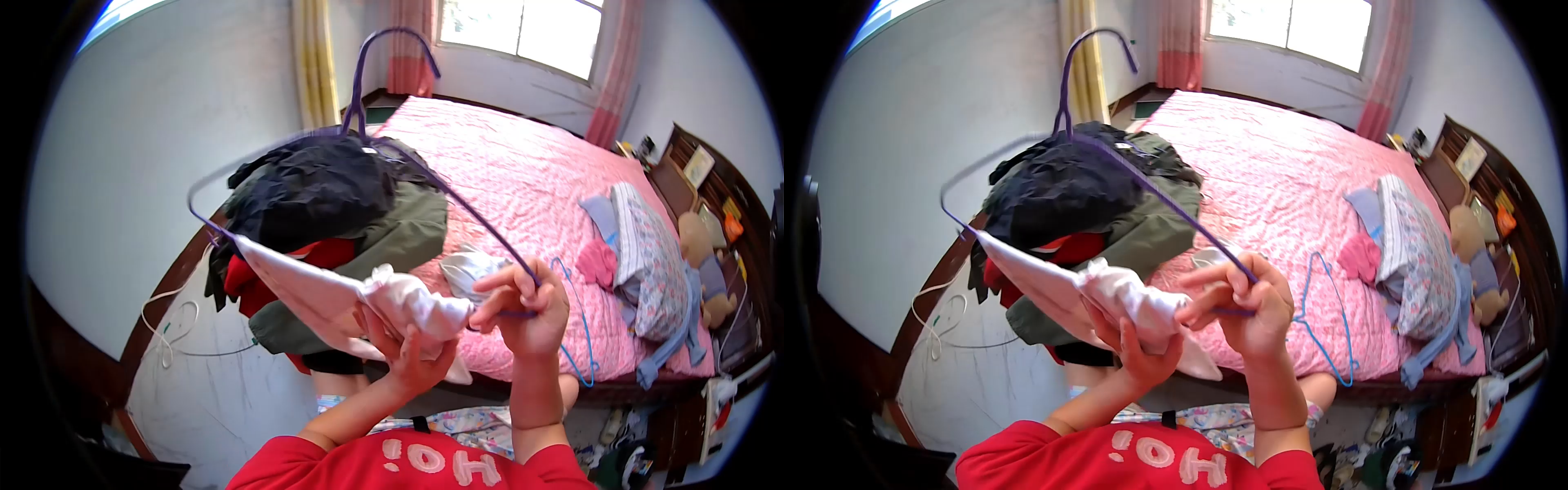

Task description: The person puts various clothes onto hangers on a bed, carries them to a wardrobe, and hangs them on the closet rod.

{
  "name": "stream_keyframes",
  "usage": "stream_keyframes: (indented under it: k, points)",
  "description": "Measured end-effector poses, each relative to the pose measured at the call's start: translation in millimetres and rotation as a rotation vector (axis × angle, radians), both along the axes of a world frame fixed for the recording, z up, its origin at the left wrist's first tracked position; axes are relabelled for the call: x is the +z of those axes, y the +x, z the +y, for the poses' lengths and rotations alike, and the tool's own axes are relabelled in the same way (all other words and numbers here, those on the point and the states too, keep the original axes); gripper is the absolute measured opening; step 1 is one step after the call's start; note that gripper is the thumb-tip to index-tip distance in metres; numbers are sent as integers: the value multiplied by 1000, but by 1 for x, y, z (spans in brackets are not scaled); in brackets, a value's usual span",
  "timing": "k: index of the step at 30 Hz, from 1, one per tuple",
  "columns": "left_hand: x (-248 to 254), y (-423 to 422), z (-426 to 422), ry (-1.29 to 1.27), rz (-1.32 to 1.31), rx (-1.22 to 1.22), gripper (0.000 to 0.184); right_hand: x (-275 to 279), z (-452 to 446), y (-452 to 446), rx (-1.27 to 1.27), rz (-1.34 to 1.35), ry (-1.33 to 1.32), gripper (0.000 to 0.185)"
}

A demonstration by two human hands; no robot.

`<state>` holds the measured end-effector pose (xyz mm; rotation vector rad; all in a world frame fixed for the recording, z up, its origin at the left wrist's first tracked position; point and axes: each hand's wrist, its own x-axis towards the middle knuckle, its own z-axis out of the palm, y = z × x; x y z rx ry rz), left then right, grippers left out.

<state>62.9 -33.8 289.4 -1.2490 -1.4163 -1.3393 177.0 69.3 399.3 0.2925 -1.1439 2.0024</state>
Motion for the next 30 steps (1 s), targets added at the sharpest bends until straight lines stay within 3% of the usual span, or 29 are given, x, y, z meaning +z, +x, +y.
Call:
stream_keyframes:
  k: [3,5,9,13,19,22,24,25,27,28,30]
  points:
    - [25,-27,-13,-55,-53,206,71,26,2,-63,266,171,-161,16]
    - [44,-47,-18,-79,-105,367,62,40,8,-102,301,185,-213,10]
    - [54,-113,-22,-129,-273,666,57,46,34,-177,115,162,-255,8]
    - [38,-173,-29,-80,-369,856,58,14,70,-241,19,143,-429,8]
    - [-3,-173,-21,-184,-445,808,54,-96,124,-267,-1,-104,-589,11]
    - [-15,-151,-15,-173,-412,638,47,-126,117,-238,-187,-278,-578,19]
    - [-22,-135,-10,-174,-360,511,43,-147,104,-205,-510,-396,-201,30]
    - [-26,-126,-7,-151,-315,404,40,-167,106,-183,-543,-401,-225,30]
    - [-34,-104,4,-87,-255,158,28,-202,111,-140,-1200,-958,853,38]
    - [-39,-92,9,-119,-234,63,26,-196,92,-123,-1551,-1174,1004,37]
    - [-55,-68,23,-193,-307,-186,24,-220,92,-81,-1574,-1314,981,31]
